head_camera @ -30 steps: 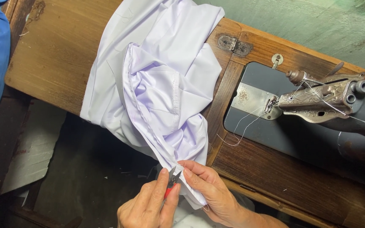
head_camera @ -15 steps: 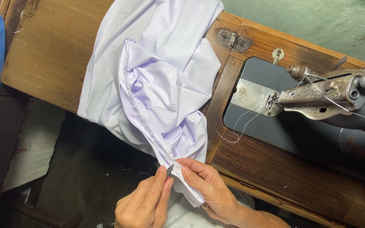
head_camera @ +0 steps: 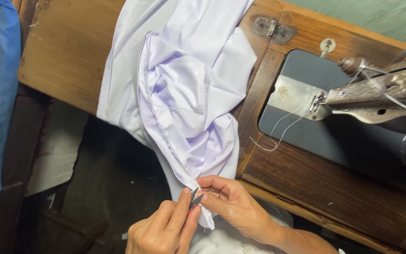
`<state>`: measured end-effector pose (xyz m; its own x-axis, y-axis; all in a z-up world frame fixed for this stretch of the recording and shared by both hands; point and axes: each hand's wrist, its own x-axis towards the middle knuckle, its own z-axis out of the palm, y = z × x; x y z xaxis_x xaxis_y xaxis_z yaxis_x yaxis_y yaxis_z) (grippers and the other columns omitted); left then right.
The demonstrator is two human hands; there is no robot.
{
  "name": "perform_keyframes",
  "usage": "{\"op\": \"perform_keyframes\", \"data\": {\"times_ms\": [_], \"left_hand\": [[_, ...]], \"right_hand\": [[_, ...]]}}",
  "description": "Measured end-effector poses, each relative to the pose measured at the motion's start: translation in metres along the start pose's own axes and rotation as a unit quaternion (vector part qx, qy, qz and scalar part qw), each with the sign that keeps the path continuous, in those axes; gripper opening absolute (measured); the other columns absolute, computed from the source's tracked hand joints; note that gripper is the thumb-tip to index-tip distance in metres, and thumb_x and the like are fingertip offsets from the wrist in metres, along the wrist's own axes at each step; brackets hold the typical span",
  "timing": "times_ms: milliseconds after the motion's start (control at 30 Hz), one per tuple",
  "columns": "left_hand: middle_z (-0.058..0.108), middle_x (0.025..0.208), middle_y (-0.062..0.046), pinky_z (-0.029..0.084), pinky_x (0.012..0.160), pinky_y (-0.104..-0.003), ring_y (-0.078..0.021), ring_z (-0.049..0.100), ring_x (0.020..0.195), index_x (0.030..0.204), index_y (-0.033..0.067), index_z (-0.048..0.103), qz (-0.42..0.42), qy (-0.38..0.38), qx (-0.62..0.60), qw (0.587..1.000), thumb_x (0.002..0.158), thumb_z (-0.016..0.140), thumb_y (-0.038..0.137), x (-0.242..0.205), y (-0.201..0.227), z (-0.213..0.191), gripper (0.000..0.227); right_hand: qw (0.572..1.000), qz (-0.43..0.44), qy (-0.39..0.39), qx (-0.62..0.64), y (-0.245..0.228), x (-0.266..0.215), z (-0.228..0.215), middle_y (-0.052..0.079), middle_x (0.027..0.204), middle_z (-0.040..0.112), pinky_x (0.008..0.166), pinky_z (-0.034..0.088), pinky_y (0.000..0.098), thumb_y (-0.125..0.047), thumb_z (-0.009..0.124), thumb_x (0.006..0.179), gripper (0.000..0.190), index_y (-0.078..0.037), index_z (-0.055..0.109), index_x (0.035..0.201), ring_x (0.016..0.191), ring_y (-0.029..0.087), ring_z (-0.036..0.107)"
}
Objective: The person uses a pair of red-handled pliers to cut loose threads from the hem of a white garment. The garment is held in the left hand while the pliers are used in the right hand to snip the threads along the edge.
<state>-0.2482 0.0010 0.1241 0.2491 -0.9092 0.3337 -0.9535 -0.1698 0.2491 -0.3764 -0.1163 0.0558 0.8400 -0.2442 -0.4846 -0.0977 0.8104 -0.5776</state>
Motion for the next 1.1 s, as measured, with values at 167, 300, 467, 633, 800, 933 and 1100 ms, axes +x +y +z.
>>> {"op": "perform_keyframes", "data": {"times_ms": [167,300,467,633,800,933,1100], "left_hand": [[0.056,0.068,0.006,0.039,0.039,-0.024,-0.006,0.041,0.043,0.121,0.01,0.071,0.083,0.007,0.065,0.994,0.099,0.067,0.032,-0.011,-0.002,-0.008,0.031],[0.049,0.071,0.002,0.044,0.043,-0.029,-0.0105,0.047,0.048,0.127,0.0083,0.067,0.079,-0.06,-0.013,0.995,0.099,0.063,0.052,-0.017,-0.016,-0.001,0.052],[0.062,0.083,-0.004,0.053,0.054,-0.03,-0.0144,0.059,0.057,0.126,0.0003,0.067,0.021,0.029,-0.013,0.999,0.096,0.074,0.03,0.014,-0.043,0.009,0.043],[0.075,0.113,-0.015,0.061,0.075,-0.035,-0.0275,0.074,0.084,0.124,-0.0045,0.066,-0.035,0.153,0.018,0.987,0.098,0.07,0.019,0.054,-0.085,0.034,0.035],[0.073,0.12,-0.013,0.063,0.074,-0.032,-0.0253,0.077,0.092,0.127,-0.0044,0.061,-0.068,0.133,0.005,0.989,0.097,0.068,0.021,0.047,-0.089,0.042,0.04],[0.068,0.092,-0.006,0.055,0.048,-0.026,-0.0148,0.064,0.057,0.126,-0.0023,0.062,-0.065,0.132,0.027,0.989,0.098,0.068,0.021,0.036,-0.085,0.025,0.037],[0.071,0.118,-0.012,0.05,0.041,-0.025,-0.0138,0.057,0.062,0.113,-0.003,0.064,-0.001,0.108,0.151,0.983,0.098,0.073,0.017,0.019,-0.092,0.021,0.027]], "right_hand": [[1.0,-0.012,-0.006,-0.024,0.013,0.006,0.004,0.002,0.1,0.068,0.079,0.051,0.0213,-0.022,0.071,0.095,0.03,0.0,0.069,0.114,0.087,0.006,0.062],[0.998,0.025,0.011,-0.056,0.01,0.011,0.011,0.0,0.086,0.064,0.07,0.046,0.0221,-0.022,0.069,0.096,0.024,-0.002,0.069,0.11,0.076,0.006,0.057],[0.995,-0.023,-0.018,0.097,-0.022,0.06,0.042,0.008,0.097,0.068,0.081,0.051,0.0264,-0.014,0.065,0.097,0.027,0.006,0.069,0.114,0.089,0.013,0.062],[0.974,-0.06,0.043,0.215,-0.044,0.13,0.073,0.002,0.077,0.065,0.069,0.057,0.0238,0.005,0.065,0.088,0.01,-0.005,0.065,0.086,0.073,0.013,0.065],[0.987,-0.079,0.108,0.085,-0.053,0.122,0.069,0.01,0.115,0.071,0.094,0.052,0.0253,-0.011,0.071,0.088,0.053,0.004,0.064,0.138,0.103,0.015,0.065],[0.984,-0.152,0.086,0.02,-0.026,0.121,0.06,0.004,0.113,0.072,0.089,0.051,0.0214,-0.012,0.072,0.09,0.066,-0.006,0.054,0.153,0.099,0.007,0.063],[0.982,-0.153,0.11,-0.018,-0.013,0.118,0.066,0.001,0.108,0.064,0.084,0.051,0.0208,-0.009,0.07,0.091,0.067,-0.008,0.05,0.155,0.089,0.006,0.057]]}}
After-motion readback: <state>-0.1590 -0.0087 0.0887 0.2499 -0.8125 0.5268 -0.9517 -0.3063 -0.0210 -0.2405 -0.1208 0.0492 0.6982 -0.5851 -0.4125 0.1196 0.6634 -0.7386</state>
